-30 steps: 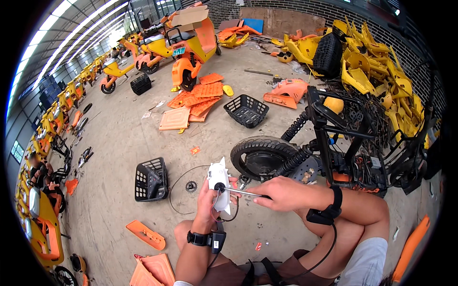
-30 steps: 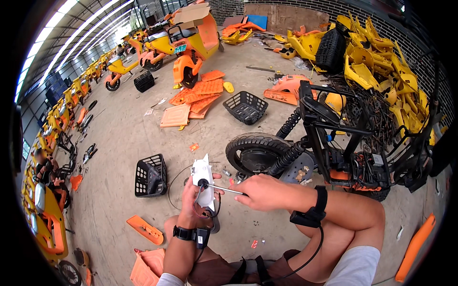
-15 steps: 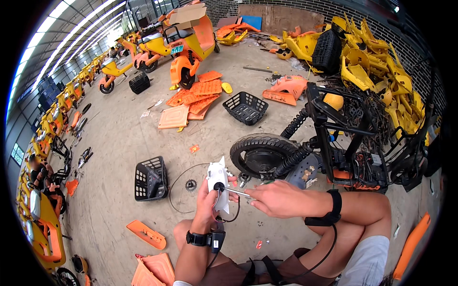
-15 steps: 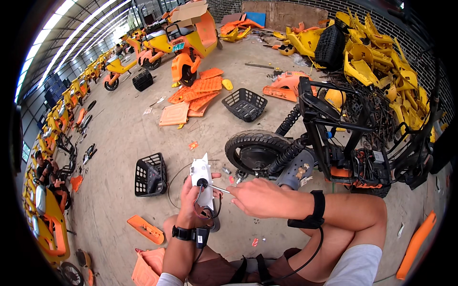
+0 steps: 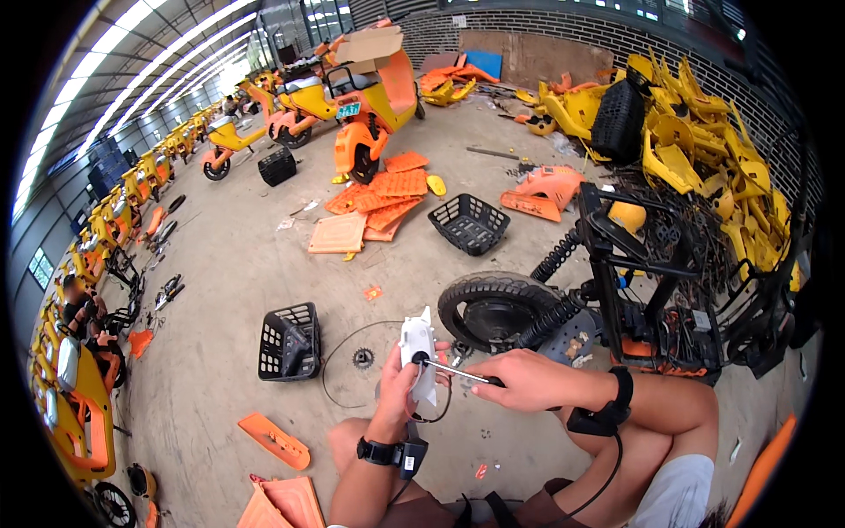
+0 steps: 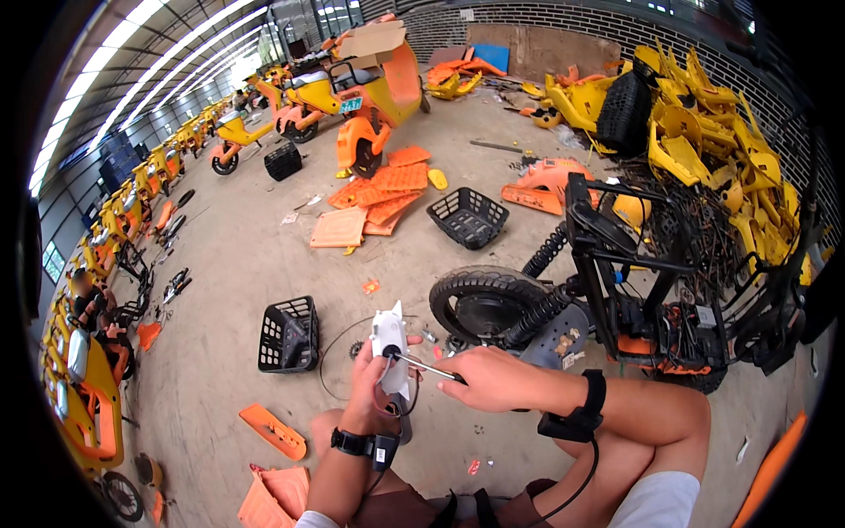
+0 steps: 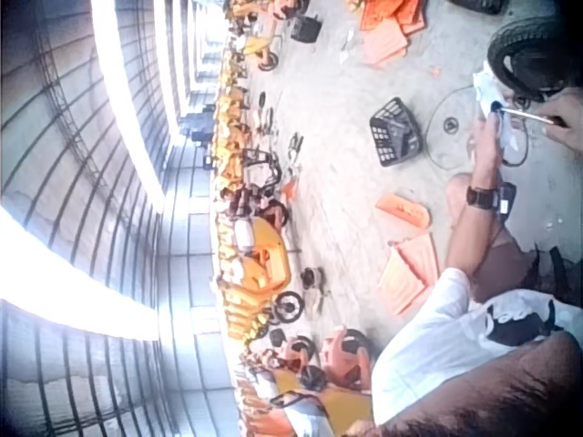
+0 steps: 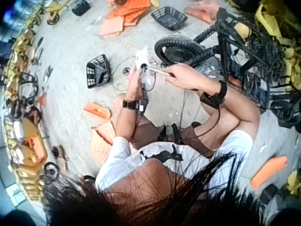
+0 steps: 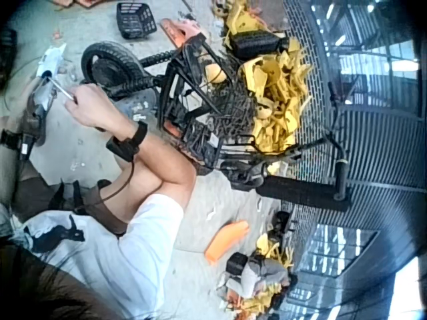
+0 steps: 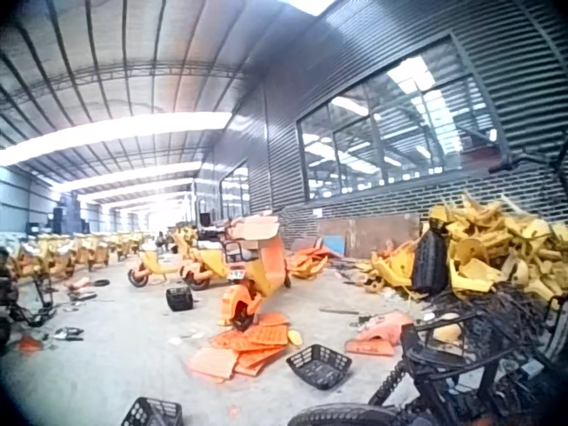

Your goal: The person removes screws from a light assembly using a screwdriver, takes out internal components, and uses a handheld rotary tool to grind the plastic housing.

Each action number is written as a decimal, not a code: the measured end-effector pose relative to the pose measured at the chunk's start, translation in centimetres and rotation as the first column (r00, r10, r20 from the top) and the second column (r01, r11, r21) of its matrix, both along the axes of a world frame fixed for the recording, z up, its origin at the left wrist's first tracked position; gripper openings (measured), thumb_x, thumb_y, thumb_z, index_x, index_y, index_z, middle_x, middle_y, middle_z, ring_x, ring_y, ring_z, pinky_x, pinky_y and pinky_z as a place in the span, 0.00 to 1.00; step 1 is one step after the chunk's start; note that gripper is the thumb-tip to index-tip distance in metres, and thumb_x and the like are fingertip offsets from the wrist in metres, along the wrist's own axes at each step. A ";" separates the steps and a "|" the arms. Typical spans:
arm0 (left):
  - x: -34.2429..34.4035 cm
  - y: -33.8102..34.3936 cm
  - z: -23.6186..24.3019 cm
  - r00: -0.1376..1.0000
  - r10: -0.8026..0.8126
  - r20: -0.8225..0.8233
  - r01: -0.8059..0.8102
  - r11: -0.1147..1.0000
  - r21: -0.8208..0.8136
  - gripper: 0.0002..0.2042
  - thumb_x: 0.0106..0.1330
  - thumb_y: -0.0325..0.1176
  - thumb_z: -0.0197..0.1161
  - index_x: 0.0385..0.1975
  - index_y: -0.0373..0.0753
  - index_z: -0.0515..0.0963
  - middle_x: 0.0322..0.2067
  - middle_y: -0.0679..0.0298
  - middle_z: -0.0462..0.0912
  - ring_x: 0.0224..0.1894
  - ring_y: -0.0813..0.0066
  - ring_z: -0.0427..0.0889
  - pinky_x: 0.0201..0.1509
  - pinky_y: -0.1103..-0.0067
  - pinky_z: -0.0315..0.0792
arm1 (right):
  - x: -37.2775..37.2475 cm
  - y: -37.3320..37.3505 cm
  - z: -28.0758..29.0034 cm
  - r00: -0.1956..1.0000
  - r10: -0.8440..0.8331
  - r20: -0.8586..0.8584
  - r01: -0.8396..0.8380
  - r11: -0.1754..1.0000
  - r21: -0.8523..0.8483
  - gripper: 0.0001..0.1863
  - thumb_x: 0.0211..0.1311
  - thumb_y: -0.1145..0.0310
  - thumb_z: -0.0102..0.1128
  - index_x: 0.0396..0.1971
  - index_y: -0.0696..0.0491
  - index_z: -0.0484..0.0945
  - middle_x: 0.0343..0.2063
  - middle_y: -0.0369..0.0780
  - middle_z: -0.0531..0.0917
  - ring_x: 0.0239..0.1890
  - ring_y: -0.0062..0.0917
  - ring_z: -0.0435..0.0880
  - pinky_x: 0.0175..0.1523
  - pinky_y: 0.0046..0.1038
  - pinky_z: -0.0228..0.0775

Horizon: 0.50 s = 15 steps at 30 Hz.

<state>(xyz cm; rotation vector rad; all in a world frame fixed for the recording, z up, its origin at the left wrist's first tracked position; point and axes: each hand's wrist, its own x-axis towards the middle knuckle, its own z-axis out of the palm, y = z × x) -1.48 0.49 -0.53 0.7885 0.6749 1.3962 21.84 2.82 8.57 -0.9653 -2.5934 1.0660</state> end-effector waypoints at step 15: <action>1.9 0.6 -1.7 0.856 0.235 -0.461 -0.263 0.965 0.003 0.31 0.60 0.19 0.58 0.66 0.37 0.62 0.44 0.61 0.79 0.36 0.79 0.79 0.40 0.81 0.76 | -0.9 2.2 -4.2 0.805 -0.501 -0.317 0.282 0.794 -0.538 0.30 0.67 0.70 0.61 0.69 0.51 0.66 0.32 0.38 0.81 0.22 0.17 0.80 0.26 0.24 0.73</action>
